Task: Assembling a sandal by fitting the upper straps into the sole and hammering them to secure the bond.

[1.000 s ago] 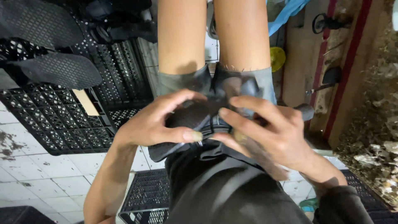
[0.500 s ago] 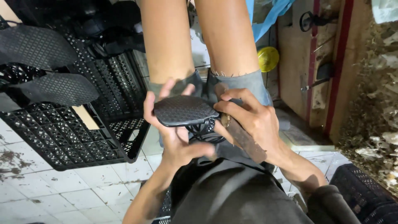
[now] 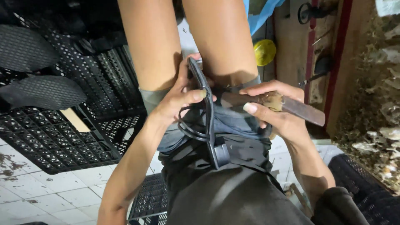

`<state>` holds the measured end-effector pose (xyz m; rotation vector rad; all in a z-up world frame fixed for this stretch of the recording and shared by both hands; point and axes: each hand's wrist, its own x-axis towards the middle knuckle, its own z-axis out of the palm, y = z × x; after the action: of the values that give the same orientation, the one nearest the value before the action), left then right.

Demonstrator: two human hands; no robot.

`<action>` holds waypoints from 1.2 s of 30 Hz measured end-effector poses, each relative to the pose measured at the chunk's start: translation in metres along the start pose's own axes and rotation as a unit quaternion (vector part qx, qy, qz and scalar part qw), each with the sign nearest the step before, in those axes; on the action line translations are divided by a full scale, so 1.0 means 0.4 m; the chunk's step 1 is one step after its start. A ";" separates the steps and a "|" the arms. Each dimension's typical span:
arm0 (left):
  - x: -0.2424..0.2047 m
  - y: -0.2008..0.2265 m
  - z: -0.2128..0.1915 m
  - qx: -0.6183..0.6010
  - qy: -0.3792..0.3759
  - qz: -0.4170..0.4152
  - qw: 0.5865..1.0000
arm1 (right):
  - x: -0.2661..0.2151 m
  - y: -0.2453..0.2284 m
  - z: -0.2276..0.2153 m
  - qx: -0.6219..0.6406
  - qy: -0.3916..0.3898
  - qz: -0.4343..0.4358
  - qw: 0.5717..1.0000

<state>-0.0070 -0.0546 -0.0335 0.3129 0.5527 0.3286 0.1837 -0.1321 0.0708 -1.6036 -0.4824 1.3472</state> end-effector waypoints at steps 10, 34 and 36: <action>0.019 0.018 0.026 0.104 0.070 -0.013 0.992 | 0.060 -0.013 0.009 0.016 -0.029 -0.015 0.999; -0.036 0.069 0.041 0.263 0.056 0.052 0.962 | 0.188 -0.158 0.019 -0.301 -0.114 -0.269 0.908; -0.038 0.070 0.036 0.288 0.081 0.113 0.947 | 0.255 -0.210 0.047 -0.385 -0.092 -0.322 0.860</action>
<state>-0.0174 -0.0380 -0.0045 0.9265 0.7734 0.4133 0.2208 -0.0051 0.0881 -1.6667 -1.6788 0.8036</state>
